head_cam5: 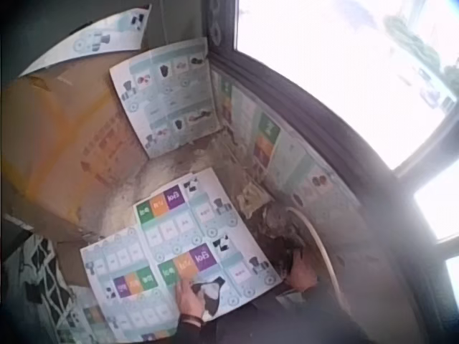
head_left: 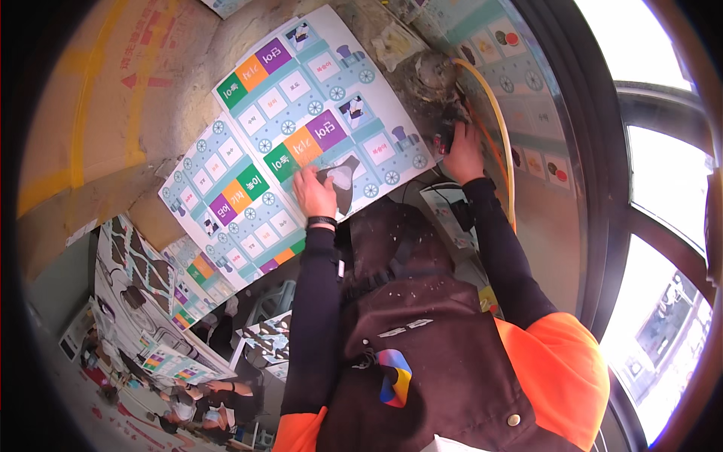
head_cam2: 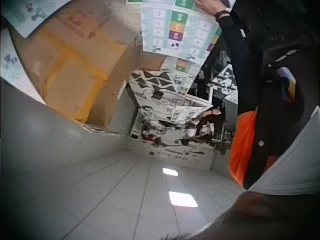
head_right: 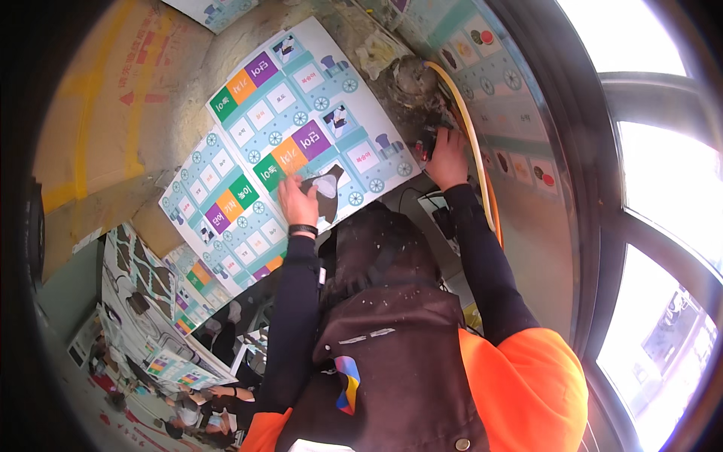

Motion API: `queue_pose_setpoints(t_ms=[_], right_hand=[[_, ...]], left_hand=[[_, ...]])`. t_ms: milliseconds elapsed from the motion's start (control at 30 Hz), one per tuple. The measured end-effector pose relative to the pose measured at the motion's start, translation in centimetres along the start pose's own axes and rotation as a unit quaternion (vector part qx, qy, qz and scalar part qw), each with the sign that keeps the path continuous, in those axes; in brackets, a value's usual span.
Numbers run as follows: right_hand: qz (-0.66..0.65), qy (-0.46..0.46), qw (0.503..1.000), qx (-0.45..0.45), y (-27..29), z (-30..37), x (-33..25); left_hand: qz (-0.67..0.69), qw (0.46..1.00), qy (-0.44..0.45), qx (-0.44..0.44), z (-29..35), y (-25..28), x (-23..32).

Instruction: Applying glue to shoe upper components using a pneumatic gun and organizing them.

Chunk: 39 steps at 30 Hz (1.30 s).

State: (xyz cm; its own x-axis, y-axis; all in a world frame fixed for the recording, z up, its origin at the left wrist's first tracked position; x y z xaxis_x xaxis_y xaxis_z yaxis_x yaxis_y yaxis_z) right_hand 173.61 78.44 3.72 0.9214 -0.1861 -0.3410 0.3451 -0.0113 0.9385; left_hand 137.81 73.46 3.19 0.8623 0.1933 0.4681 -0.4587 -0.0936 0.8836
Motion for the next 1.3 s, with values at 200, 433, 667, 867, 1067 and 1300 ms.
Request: queue_pose_setpoints(t_ms=[200,433,667,867,1067,1300], right_hand=[[0.046,0.000,0.999,0.003,-1.5,-0.5,0.3],[-0.202,0.045,0.974,-0.091,-2.4,3.4,-6.4],[-0.422,-0.033,0.799,-0.427,-2.9,10.5,-19.1],[-0.431,0.054,0.783,-0.445,1.1,17.9,-29.0],[-0.410,0.149,0.751,-0.496,3.3,30.7,-38.8],[-0.310,0.372,0.748,-0.453,7.7,56.2,-47.9]], left_hand=[[-0.137,0.969,-0.103,-0.180,-1.7,0.2,0.2],[0.021,0.969,0.020,-0.244,-0.8,-0.8,-3.5],[0.545,0.792,0.178,-0.210,5.5,6.7,-2.3],[0.510,0.833,0.189,-0.104,13.3,17.8,-5.7],[0.543,0.813,0.205,0.049,25.7,27.5,-13.8],[0.443,0.858,0.183,0.188,50.3,40.9,-21.2]])
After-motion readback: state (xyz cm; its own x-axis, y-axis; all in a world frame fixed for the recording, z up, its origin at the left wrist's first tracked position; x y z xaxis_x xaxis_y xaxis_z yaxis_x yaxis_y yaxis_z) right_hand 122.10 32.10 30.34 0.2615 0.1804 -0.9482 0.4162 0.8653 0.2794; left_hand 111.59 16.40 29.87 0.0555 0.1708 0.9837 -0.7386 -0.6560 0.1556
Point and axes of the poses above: each hand's wrist, its own z-axis away from the middle knuckle, its own y-axis out of the back of the hand, x = y × z, the point moved 5 cm from there along -z, towards the middle knuckle, and after that the axes turned 5 degrees about -y, right-handed, at the moved point
